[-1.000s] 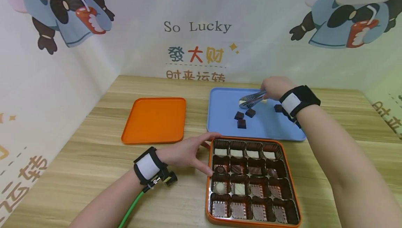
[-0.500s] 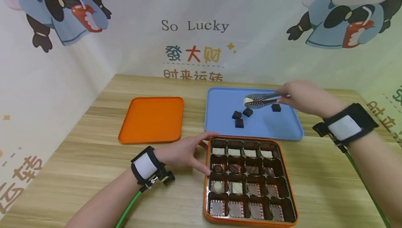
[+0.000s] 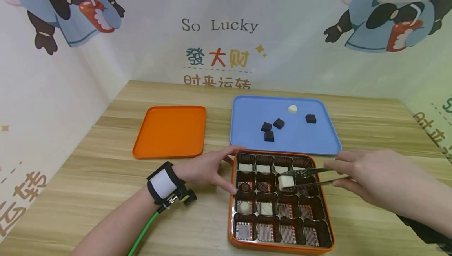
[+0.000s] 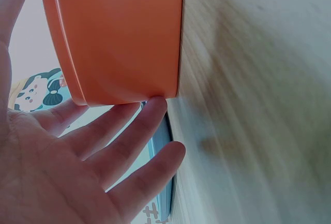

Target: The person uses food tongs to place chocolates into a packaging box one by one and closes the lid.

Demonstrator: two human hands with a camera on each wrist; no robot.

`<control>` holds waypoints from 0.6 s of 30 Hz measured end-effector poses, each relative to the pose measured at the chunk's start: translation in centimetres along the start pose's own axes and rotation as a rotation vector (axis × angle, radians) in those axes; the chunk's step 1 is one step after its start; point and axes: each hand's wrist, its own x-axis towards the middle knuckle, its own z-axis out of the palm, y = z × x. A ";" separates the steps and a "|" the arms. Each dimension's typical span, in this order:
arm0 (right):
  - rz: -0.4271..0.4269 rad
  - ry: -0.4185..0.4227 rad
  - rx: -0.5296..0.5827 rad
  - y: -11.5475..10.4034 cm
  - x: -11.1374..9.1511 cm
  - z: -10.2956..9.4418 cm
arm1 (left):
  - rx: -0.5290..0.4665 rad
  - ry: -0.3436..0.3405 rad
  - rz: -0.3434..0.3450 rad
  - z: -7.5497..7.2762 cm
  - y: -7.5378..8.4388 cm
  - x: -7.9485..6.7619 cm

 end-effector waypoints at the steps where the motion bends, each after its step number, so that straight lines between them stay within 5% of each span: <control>1: -0.002 -0.021 0.000 -0.3 -0.3 0.1 | 0.001 0.000 -0.001 0.0 0.0 0.0; 8: -0.050 -0.072 -0.057 -2.2 -0.9 0.7 | 0.009 -0.003 -0.001 -0.1 0.1 0.0; 18: -0.133 -0.168 -0.259 -5.5 1.9 0.8 | 0.014 0.000 0.002 0.0 -0.1 0.0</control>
